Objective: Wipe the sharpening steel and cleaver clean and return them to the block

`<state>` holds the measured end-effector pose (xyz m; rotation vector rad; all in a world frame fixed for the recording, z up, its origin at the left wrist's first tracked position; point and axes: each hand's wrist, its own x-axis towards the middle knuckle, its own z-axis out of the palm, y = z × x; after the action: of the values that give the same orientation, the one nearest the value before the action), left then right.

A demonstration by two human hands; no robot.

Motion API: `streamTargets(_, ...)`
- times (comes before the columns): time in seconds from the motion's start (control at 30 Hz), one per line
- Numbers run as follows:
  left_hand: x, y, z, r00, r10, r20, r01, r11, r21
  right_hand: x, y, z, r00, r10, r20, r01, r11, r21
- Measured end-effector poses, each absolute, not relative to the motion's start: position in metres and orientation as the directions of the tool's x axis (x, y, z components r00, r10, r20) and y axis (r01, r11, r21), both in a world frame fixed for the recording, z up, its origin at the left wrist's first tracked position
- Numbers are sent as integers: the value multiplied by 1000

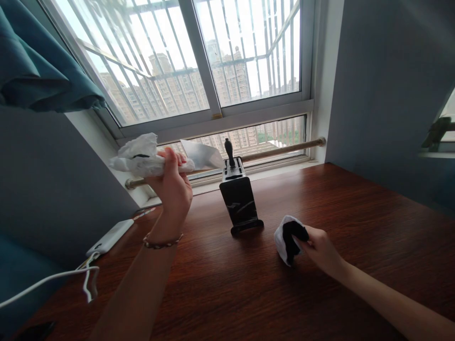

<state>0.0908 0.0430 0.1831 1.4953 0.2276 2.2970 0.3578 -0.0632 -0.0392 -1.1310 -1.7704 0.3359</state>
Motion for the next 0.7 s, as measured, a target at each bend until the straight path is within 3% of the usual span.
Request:
streamTargets(0.17,92,54,192,-372,353,859,-288,-923,254,359,-62,-40,-97,803,588,547,536,-643)
streamTargets(0.27,93,65,206,-318,369,873,-299,-913,277,360,-61,-40,-95,787,609,553,551,-625)
streamTargets(0.43,100,97,250,-212,478,852,-220,-873,435,362,-59,-40,-82,783,616,531,557,-638)
streamTargets(0.5,108,116,270,-137,568,811,-110,-823,558,362,-58,-40,-90,790,607,524,556,-645)
streamTargets(0.7,134,176,300,-26,756,654,48,-652,756,364,-54,-39,-59,794,605,517,543,-662)
